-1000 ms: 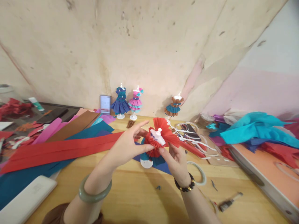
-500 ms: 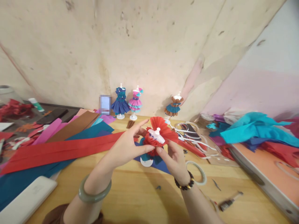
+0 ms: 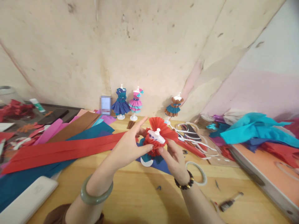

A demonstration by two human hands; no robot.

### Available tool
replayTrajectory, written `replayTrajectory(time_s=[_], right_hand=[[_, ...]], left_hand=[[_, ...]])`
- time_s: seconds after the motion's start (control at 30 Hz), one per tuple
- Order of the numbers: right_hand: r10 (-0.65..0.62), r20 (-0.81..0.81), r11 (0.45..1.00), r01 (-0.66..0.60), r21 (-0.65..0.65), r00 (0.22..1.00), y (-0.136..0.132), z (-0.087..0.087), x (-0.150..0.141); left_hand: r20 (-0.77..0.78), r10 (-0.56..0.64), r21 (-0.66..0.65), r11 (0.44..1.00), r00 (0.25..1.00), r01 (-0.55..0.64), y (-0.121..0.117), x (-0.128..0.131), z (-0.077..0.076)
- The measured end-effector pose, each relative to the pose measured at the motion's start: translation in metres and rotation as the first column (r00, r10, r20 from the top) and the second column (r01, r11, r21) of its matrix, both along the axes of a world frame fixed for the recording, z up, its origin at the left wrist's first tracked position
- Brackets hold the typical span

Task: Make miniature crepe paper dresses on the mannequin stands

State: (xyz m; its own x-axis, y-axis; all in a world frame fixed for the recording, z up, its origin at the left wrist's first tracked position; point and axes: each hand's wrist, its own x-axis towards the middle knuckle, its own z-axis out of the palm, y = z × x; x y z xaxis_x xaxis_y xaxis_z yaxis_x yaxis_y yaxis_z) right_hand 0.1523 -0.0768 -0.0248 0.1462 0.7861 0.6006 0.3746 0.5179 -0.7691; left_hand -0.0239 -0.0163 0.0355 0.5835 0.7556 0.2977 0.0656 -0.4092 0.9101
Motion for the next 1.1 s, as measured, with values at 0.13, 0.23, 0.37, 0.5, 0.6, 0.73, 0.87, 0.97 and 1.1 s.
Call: replayTrajectory(time_s=[0.13,0.23,0.37,0.5,0.6,0.73,0.87,0.97,1.1], right_hand=[[-0.016,0.008,1.000,0.016,-0.005,1.000,-0.0006,-0.0017,-0.0019],[-0.026,0.018,1.000,0.026,0.005,0.999,-0.0012,-0.0005,-0.0024],[-0.014,0.038,1.000,0.014,0.009,0.999,-0.0018,0.0015,-0.0019],[-0.008,0.059,1.000,0.008,-0.001,0.998,-0.0009,-0.0001,-0.0015],[-0.042,0.062,0.999,0.042,0.003,0.997,0.0009,0.0001,-0.0024],[-0.025,0.057,0.999,0.024,0.027,0.998,0.0023,0.0036,-0.0041],[-0.039,0.057,0.999,0.038,0.025,0.998,0.0019,0.0039,-0.0045],[-0.062,0.047,0.998,0.063,-0.010,0.997,0.0015,0.0011,-0.0037],[-0.056,0.016,0.998,0.056,-0.030,0.998,0.0017,-0.0030,-0.0019]], left_hand=[[0.004,-0.002,-0.002,1.000,1.000,0.002,-0.0008,0.0019,-0.0002],[-0.007,0.016,0.014,1.000,1.000,-0.016,-0.0005,0.0026,-0.0008],[-0.017,0.038,0.011,0.999,0.999,-0.038,0.0001,0.0028,-0.0018],[-0.013,0.065,0.017,0.998,0.998,-0.064,0.0006,0.0037,-0.0031],[-0.006,0.069,0.024,0.997,0.998,-0.069,0.0008,0.0045,-0.0041],[0.004,0.048,0.012,0.999,0.999,-0.048,0.0010,0.0043,-0.0048],[0.011,0.029,-0.008,1.000,1.000,-0.029,0.0017,0.0022,-0.0048],[0.017,0.004,-0.049,0.999,1.000,-0.003,0.0039,0.0006,-0.0047],[0.003,-0.027,-0.131,0.991,1.000,0.027,0.0083,0.0000,-0.0039]])
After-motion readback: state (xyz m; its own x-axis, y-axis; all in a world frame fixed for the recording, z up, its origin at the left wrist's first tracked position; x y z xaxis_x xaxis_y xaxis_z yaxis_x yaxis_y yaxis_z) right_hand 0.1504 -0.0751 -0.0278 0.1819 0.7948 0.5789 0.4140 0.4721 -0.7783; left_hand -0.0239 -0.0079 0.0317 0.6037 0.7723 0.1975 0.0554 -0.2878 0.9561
